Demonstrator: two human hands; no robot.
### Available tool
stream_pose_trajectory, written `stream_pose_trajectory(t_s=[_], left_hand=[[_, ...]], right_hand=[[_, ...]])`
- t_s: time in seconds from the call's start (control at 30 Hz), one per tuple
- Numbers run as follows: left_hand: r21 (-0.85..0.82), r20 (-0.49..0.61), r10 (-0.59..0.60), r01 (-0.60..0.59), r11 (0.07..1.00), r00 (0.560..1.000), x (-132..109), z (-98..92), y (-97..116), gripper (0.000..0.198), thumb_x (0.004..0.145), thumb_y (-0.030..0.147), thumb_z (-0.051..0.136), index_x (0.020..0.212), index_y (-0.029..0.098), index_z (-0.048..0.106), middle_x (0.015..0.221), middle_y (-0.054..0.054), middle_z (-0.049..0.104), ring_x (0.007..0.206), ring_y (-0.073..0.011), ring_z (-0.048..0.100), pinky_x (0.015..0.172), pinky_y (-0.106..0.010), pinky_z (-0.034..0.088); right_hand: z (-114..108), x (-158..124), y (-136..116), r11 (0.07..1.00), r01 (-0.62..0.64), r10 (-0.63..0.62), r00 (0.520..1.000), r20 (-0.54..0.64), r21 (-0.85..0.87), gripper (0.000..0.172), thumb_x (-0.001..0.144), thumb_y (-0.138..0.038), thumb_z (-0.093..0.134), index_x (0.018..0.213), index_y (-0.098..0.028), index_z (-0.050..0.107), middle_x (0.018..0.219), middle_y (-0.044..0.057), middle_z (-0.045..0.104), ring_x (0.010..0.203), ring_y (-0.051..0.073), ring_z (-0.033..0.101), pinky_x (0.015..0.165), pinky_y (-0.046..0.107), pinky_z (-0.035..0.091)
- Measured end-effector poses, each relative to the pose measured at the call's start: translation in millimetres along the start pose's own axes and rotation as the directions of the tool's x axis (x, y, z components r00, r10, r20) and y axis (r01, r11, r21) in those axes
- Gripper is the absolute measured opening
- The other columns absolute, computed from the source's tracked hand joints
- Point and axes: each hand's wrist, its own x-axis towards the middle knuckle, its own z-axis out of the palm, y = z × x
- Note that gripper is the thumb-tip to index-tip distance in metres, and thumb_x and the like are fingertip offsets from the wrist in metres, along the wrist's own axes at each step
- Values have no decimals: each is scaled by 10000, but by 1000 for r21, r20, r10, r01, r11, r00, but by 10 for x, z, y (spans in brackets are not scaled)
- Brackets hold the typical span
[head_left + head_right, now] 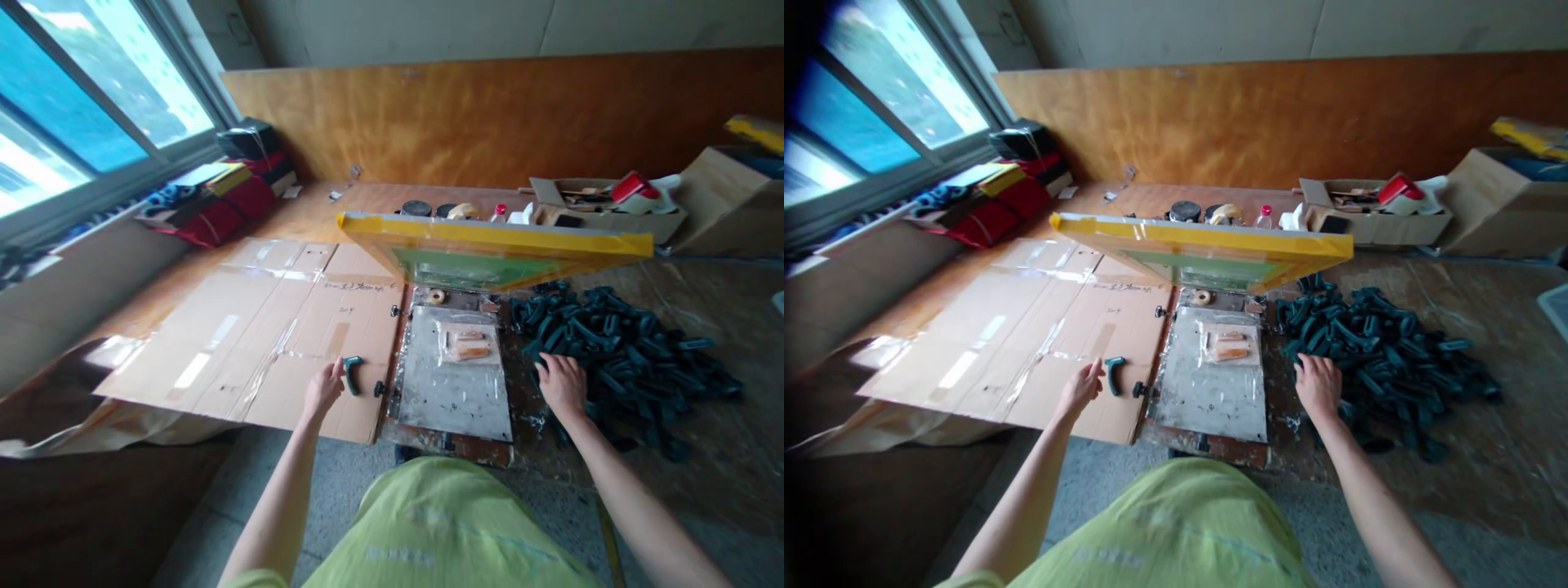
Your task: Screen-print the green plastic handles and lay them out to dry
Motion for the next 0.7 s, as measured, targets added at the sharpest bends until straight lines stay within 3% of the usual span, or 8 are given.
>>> stream_pose_trajectory(t_s=[0.1, 0.17, 0.27, 0.37, 0.43, 0.53, 0.6, 0.7], left_hand=[[-262, -28, 95, -99, 960, 995, 30, -39, 515, 599, 846, 713, 340, 859, 178, 610, 539, 8, 542, 467, -143, 509, 510, -254, 400], [-492, -87, 210, -225, 841, 974, 33, -82, 987, 595, 821, 714, 434, 963, 167, 621, 567, 19, 553, 465, -114, 489, 495, -230, 397], [-701, -191, 353, -378, 604, 916, 18, -189, 1673, 610, 832, 690, 469, 1148, 185, 596, 598, 23, 579, 473, -94, 496, 496, -212, 401], [-775, -237, 411, -427, 466, 880, 22, -291, 2128, 600, 863, 696, 402, 1076, 172, 604, 576, 17, 565, 454, -89, 488, 481, -213, 395], [-782, -220, 432, -423, 458, 875, 33, -325, 2271, 573, 872, 691, 387, 912, 164, 606, 563, 5, 558, 450, -89, 486, 470, -215, 393], [-777, -200, 434, -412, 476, 878, 2, -338, 2270, 508, 880, 652, 424, 785, 176, 573, 564, -5, 561, 457, -90, 486, 459, -213, 389], [-767, -179, 427, -397, 504, 886, -77, -344, 2152, 495, 887, 631, 426, 806, 174, 597, 575, -9, 574, 464, -95, 489, 464, -217, 398], [-734, -117, 371, -332, 592, 921, -275, -342, 1831, 551, 866, 654, 438, 955, 161, 668, 708, -45, 658, 565, -129, 564, 514, -241, 448]], right_hand=[[-73, 225, -439, 927, 280, -281, 959, -34, 251, 309, 947, -248, 461, 1183, -176, 647, 1086, 118, 663, 1018, 247, 535, 903, 369, 414], [-72, 393, -744, 854, 405, -418, 908, -35, 328, 296, 929, -209, 496, 1178, -202, 657, 1063, 96, 666, 998, 235, 539, 884, 359, 424], [-33, 583, -1068, 816, 491, -519, 854, 15, 305, 273, 911, -167, 521, 1133, -199, 677, 1003, 81, 664, 989, 228, 527, 860, 346, 415], [-29, 620, -1234, 835, 491, -521, 850, 73, 248, 258, 927, -172, 498, 1110, -202, 678, 974, 73, 655, 999, 217, 516, 852, 326, 403], [-57, 570, -1302, 860, 468, -493, 865, 96, 202, 276, 939, -177, 469, 1136, -209, 660, 994, 80, 658, 1013, 221, 514, 861, 335, 400], [-112, 477, -1324, 888, 438, -451, 889, 83, 139, 340, 937, -155, 431, 1221, -210, 609, 1136, 116, 648, 1116, 260, 494, 950, 418, 369], [-148, 473, -1230, 905, 397, -409, 911, 50, 152, 389, 925, -144, 427, 1287, -190, 559, 1261, 145, 603, 1208, 290, 456, 1019, 483, 325], [-239, 631, -919, 917, 306, -324, 945, 31, 254, 401, 929, -195, 425, 1318, -185, 524, 1262, 146, 602, 1204, 298, 474, 1017, 502, 360]])
